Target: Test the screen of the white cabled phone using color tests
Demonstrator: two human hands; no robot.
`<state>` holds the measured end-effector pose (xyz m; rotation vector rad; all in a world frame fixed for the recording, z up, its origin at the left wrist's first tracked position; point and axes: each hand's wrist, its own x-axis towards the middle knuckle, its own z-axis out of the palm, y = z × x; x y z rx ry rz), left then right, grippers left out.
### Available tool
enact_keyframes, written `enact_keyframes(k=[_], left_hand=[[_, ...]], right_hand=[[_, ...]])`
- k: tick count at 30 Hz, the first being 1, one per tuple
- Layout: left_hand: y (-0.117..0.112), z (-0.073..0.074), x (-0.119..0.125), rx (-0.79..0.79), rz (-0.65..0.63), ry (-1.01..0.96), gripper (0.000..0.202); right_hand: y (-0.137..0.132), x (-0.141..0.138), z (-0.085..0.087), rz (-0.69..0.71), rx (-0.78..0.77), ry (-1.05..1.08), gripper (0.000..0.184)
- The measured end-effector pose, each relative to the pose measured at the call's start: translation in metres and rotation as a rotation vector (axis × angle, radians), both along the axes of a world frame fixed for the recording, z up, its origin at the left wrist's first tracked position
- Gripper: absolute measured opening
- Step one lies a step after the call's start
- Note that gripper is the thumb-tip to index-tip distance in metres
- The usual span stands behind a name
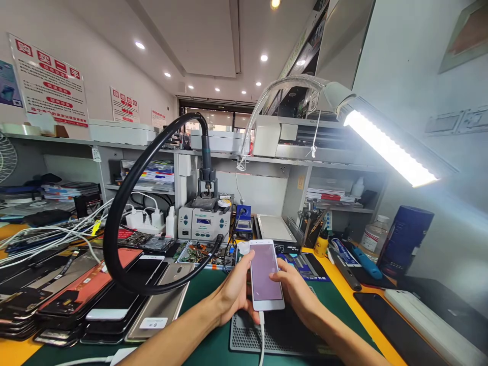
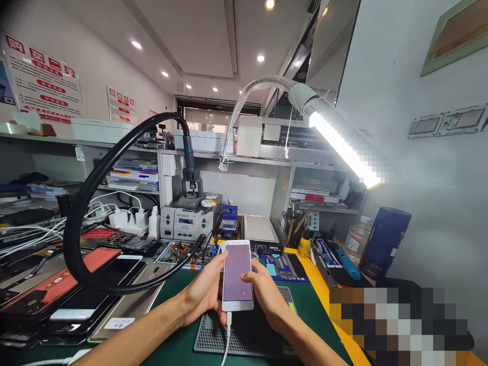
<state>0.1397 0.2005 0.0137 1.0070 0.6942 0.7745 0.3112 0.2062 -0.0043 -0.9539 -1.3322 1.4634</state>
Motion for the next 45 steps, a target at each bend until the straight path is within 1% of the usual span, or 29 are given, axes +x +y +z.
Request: enact_keyframes(k=[6, 10, 14, 16, 19, 21, 24, 27, 29, 32, 37, 40, 45], left_hand=[[0.000, 0.000, -0.001, 0.012, 0.012, 0.006, 0.065], [0.002, -0.002, 0.000, 0.006, 0.007, 0.021, 0.062], [0.000, -0.002, 0.000, 0.016, -0.011, 0.001, 0.059], [-0.003, 0.000, 0.000, 0.028, 0.000, -0.012, 0.058], [-0.006, 0.004, -0.001, 0.033, -0.016, -0.032, 0.058], [-0.007, 0.005, -0.002, 0.037, -0.057, -0.061, 0.060], [-0.008, 0.004, -0.004, 0.034, -0.113, -0.103, 0.061], [-0.009, 0.002, -0.004, 0.029, -0.131, -0.119, 0.063], [-0.010, 0.000, -0.003, 0.027, -0.139, -0.115, 0.065], [-0.010, -0.001, -0.002, 0.013, -0.130, -0.094, 0.066], [-0.009, -0.003, 0.000, -0.012, -0.120, -0.078, 0.066], [-0.011, -0.002, 0.000, -0.008, -0.125, -0.085, 0.065], [-0.010, -0.003, 0.002, -0.006, -0.121, -0.084, 0.065]], right_hand=[[-0.002, -0.001, 0.004, 0.023, -0.017, 0.046, 0.030], [-0.003, -0.002, 0.007, 0.020, -0.036, 0.050, 0.034], [-0.005, -0.005, 0.010, -0.044, -0.046, 0.031, 0.036], [-0.005, -0.006, 0.012, -0.070, -0.027, -0.022, 0.038], [-0.004, -0.006, 0.015, -0.097, 0.040, -0.174, 0.044], [-0.001, -0.003, 0.017, -0.132, 0.127, -0.268, 0.046], [0.003, 0.004, 0.019, -0.176, 0.277, -0.382, 0.047], [0.005, 0.008, 0.018, -0.196, 0.342, -0.455, 0.051], [0.006, 0.008, 0.017, -0.208, 0.348, -0.476, 0.053], [0.008, 0.008, 0.016, -0.206, 0.360, -0.482, 0.051], [0.014, 0.010, 0.017, -0.198, 0.358, -0.436, 0.048], [0.018, 0.012, 0.016, -0.206, 0.329, -0.414, 0.052], [0.022, 0.014, 0.015, -0.251, 0.294, -0.448, 0.059]])
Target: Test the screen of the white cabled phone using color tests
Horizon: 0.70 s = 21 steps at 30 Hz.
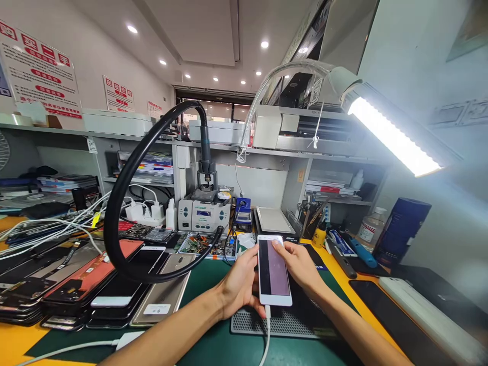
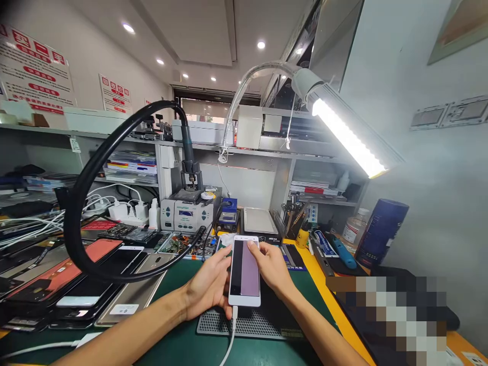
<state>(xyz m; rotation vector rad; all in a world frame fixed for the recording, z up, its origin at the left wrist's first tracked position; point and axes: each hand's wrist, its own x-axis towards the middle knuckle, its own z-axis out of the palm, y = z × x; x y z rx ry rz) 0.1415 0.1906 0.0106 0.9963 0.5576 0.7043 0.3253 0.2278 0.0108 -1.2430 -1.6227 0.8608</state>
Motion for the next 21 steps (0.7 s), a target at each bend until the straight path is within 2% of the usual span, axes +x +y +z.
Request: enact_keyframes(k=[12, 17, 21], left_hand=[[0.0064, -0.0038, -0.0024, -0.023, -0.021, -0.024, 0.067], [0.0073, -0.0041, -0.0033, -0.025, -0.009, -0.038, 0.069], [0.0062, -0.0009, -0.0037, -0.022, 0.009, -0.037, 0.070]], right_hand=[[-0.0011, -0.0001, -0.0012, -0.070, 0.002, 0.073, 0.065], [-0.0046, 0.0004, 0.0023, 0.038, -0.191, 0.290, 0.059], [-0.0061, 0.0011, 0.0033, 0.102, -0.259, 0.323, 0.056]])
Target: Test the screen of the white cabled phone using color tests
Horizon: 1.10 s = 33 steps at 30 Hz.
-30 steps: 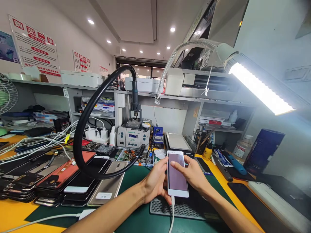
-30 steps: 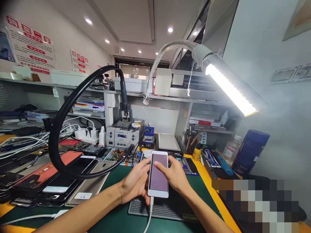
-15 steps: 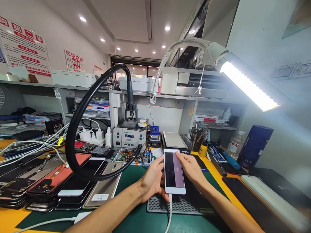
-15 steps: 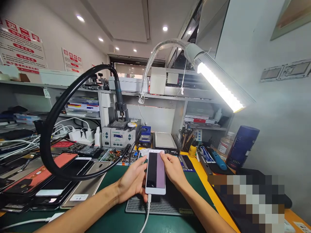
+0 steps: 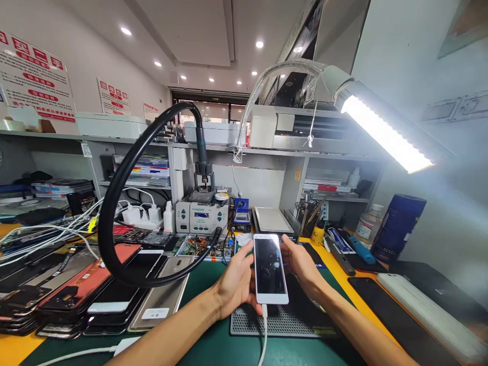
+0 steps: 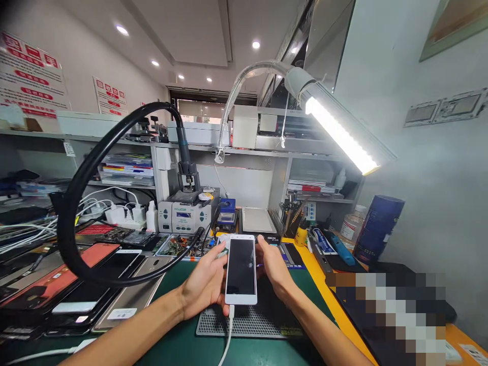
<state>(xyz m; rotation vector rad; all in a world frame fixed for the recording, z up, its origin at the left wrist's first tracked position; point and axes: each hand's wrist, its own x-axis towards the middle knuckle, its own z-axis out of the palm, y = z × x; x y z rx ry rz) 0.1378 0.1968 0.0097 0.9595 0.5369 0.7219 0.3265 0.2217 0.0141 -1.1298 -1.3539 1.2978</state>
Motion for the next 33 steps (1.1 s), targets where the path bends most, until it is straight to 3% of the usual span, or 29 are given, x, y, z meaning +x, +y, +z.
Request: enact_keyframes(k=[3, 8, 11, 23, 33], left_hand=[[0.001, 0.001, -0.001, 0.017, 0.035, -0.004, 0.068], [0.002, 0.001, -0.002, 0.039, 0.061, -0.008, 0.064], [0.000, 0.001, -0.001, 0.044, 0.055, 0.004, 0.065], [-0.001, 0.002, 0.000, 0.016, 0.049, 0.001, 0.065], [0.001, 0.000, -0.002, 0.033, 0.024, -0.022, 0.066]], right_hand=[[-0.002, -0.004, -0.001, -0.004, 0.044, -0.088, 0.051], [-0.009, -0.015, -0.004, -0.137, 0.268, -0.372, 0.041], [-0.008, -0.017, -0.007, -0.157, 0.288, -0.432, 0.041], [0.004, -0.008, -0.011, -0.150, 0.348, -0.381, 0.061], [-0.004, -0.010, -0.005, -0.132, 0.237, -0.207, 0.066]])
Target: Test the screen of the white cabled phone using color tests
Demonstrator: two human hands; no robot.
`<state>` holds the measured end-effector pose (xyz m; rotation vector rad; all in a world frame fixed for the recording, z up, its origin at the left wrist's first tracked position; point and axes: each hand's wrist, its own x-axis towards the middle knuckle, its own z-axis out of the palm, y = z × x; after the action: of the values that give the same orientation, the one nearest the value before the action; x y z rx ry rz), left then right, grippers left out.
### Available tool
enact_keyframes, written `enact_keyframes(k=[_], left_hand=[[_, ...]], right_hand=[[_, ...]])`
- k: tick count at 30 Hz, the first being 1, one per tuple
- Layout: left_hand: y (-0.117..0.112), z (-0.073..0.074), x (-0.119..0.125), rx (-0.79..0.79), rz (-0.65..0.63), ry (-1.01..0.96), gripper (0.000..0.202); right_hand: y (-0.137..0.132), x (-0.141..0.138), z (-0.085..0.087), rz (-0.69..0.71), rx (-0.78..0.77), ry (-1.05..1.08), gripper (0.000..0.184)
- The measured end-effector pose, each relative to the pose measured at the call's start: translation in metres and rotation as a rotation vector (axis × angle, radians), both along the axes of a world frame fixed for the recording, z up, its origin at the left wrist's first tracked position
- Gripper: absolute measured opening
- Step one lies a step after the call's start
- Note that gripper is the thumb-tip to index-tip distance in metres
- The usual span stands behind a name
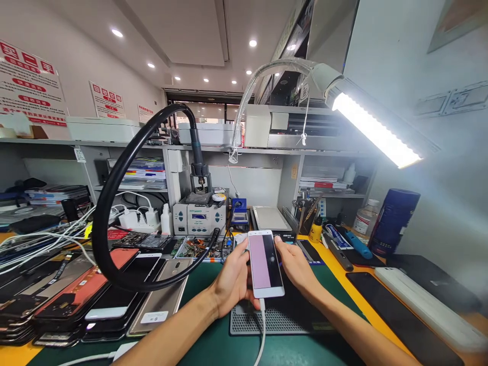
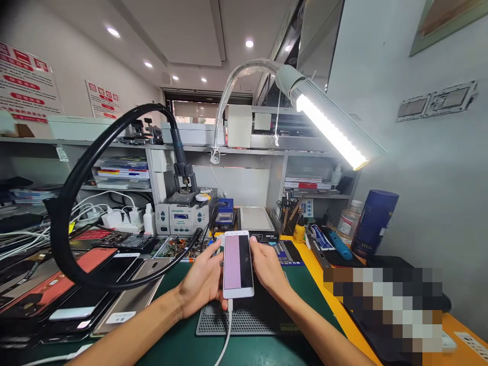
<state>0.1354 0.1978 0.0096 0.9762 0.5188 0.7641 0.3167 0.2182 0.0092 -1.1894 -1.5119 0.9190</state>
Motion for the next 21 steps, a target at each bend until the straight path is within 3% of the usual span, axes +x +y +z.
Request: enact_keyframes(k=[6, 9, 13, 21], left_hand=[[0.000, 0.001, 0.000, -0.002, 0.010, -0.018, 0.066], [0.001, 0.001, 0.000, -0.018, 0.038, -0.016, 0.068], [0.003, 0.000, 0.000, -0.025, 0.082, -0.015, 0.070], [0.001, 0.002, 0.001, -0.040, 0.091, -0.024, 0.072]], right_hand=[[-0.002, 0.002, 0.003, 0.031, -0.077, 0.040, 0.051], [-0.004, 0.000, 0.002, 0.060, -0.049, -0.061, 0.047], [-0.006, -0.005, -0.004, -0.005, 0.031, -0.225, 0.043], [-0.001, -0.005, -0.007, -0.008, 0.077, -0.230, 0.057]])
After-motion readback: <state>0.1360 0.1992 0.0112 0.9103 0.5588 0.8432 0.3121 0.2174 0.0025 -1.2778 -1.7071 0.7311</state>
